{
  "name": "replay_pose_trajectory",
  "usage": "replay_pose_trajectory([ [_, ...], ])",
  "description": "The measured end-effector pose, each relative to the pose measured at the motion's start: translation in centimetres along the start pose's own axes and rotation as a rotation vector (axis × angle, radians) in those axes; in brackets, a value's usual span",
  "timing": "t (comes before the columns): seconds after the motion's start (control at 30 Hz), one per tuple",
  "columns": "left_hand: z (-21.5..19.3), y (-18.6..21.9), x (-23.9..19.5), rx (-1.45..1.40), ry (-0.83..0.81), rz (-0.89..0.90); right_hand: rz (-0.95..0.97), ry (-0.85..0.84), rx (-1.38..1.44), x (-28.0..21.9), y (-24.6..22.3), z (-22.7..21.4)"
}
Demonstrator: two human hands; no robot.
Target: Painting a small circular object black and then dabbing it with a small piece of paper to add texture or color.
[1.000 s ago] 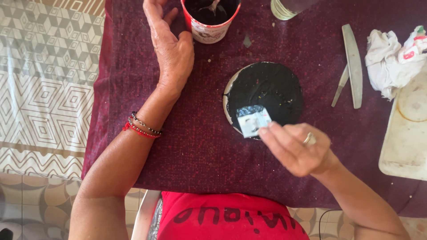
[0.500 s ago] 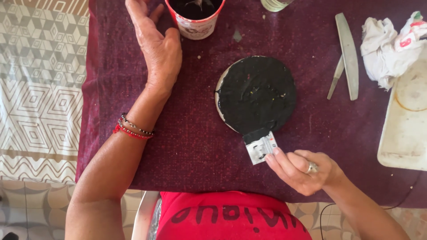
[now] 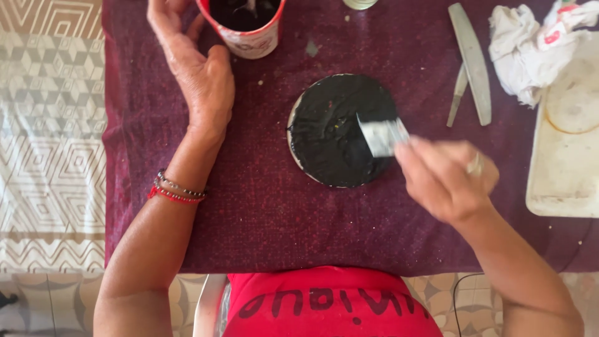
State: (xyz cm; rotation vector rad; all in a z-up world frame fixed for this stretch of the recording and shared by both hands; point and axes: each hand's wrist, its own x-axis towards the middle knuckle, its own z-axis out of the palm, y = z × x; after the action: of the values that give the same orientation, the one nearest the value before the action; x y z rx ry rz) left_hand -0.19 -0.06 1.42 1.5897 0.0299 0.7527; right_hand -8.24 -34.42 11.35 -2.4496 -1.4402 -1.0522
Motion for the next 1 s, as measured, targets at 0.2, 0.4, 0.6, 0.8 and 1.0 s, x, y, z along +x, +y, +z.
replay_pose_trajectory([
  [0.2,-0.4,-0.5,-0.4,-0.023,-0.028,-0.013,0.075,0.044,0.149,4.6,2.7,3.3],
  [0.4,-0.4,-0.1,-0.4,-0.084,-0.05,-0.003,0.02,0.017,0.142,1.9,2.0,4.9],
  [0.6,-0.3,0.0,-0.3,-0.085,-0.047,-0.001,-0.02,-0.017,0.254,-1.3,0.0,1.7],
  [0.8,-0.6,-1.0,-0.5,-0.085,-0.039,-0.018,-0.131,0.015,0.179,-5.5,-2.9,0.7],
  [1.0,-0.5,-0.5,-0.3,-0.106,-0.045,-0.02,-0.313,-0.041,0.209,-4.2,-2.8,-1.1],
])
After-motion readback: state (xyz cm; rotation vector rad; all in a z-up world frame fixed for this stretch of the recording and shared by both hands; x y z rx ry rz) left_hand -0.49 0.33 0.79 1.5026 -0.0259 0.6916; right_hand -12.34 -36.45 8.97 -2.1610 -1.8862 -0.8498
